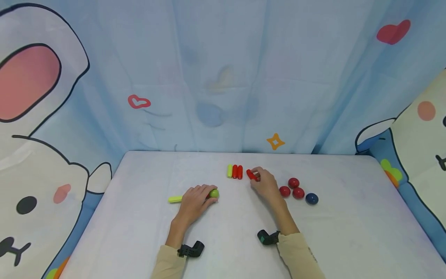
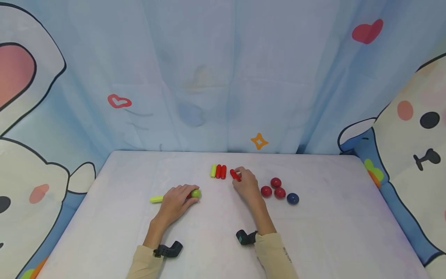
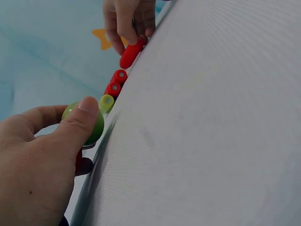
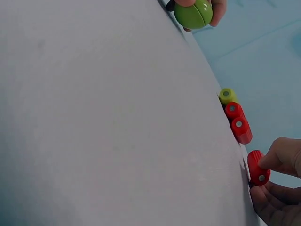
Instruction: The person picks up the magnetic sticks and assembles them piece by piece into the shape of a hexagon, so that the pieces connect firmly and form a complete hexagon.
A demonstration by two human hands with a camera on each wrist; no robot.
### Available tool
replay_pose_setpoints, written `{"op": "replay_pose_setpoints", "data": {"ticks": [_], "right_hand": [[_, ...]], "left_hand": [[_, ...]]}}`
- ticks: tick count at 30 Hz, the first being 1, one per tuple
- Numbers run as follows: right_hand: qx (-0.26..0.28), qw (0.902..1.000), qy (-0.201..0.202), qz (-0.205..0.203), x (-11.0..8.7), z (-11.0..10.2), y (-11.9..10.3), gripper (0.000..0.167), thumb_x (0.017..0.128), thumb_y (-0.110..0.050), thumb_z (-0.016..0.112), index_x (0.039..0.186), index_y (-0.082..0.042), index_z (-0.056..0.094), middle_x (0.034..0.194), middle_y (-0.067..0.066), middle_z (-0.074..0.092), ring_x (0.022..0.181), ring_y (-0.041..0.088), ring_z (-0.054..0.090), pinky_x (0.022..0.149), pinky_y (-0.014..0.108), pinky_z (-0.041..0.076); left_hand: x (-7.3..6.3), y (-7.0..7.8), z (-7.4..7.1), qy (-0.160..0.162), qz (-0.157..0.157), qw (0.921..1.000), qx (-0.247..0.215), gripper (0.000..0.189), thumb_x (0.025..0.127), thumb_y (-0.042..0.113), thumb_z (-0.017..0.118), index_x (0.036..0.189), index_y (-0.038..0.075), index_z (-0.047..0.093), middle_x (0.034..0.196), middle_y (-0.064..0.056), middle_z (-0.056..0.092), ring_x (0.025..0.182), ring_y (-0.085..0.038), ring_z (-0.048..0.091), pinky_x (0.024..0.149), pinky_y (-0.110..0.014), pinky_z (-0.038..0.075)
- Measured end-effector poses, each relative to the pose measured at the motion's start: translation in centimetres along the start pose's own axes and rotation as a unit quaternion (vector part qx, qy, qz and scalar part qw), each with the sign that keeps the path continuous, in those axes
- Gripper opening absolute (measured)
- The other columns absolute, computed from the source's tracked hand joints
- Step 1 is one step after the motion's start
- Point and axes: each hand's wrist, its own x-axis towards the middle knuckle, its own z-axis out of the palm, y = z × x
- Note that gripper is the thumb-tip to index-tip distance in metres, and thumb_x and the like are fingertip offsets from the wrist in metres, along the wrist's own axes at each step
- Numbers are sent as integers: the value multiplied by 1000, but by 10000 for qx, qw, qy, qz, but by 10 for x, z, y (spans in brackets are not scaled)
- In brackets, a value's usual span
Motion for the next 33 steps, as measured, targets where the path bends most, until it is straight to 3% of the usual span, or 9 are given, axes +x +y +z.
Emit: {"op": "replay_pose_setpoints", "data": {"ticks": [6,14,18,25,28,33], "right_hand": [[649,9976,119,-229,-2,-6,2,38,91,-16,62,127,-13,56,118,14,62,105,28,58,91,43,55],[1399,9848,267,-996,-10,-12,-9,32,91,-14,61,123,-9,63,124,14,64,111,30,60,97,45,53],[1578,9791,-147,-1277,-13,-7,-13,29,92,-12,59,120,-7,67,123,16,64,112,31,60,95,43,54],[1255,9661,-1164,-1931,-17,3,-17,25,92,-10,61,115,-9,71,115,13,68,103,24,60,87,30,56],[1267,9598,-1372,-2096,-18,6,-20,25,91,-9,62,114,-8,71,114,13,69,101,23,60,84,26,55],[1185,9580,-1495,-2143,-18,13,-21,24,91,-8,62,112,-6,72,113,13,70,100,21,60,81,20,53]], "left_hand": [[0,0,2,32,-53,9999,104,41,92,45,61,129,26,57,114,8,68,94,-10,61,79,-27,49],[1,0,5,320,100,9994,73,40,93,43,61,128,25,57,113,8,68,96,-9,64,79,-27,50],[0,1,3,357,30,9993,114,40,92,44,61,127,25,59,114,7,68,97,-9,64,80,-28,51],[0,-1,3,360,53,9992,190,42,91,44,63,129,26,59,115,8,69,100,-9,65,82,-27,52],[0,-1,3,335,35,9992,209,43,91,44,63,130,26,58,116,8,68,101,-9,65,83,-27,52],[0,-2,4,398,67,9990,195,43,91,44,63,130,26,58,115,8,68,100,-9,65,82,-28,52]]}}
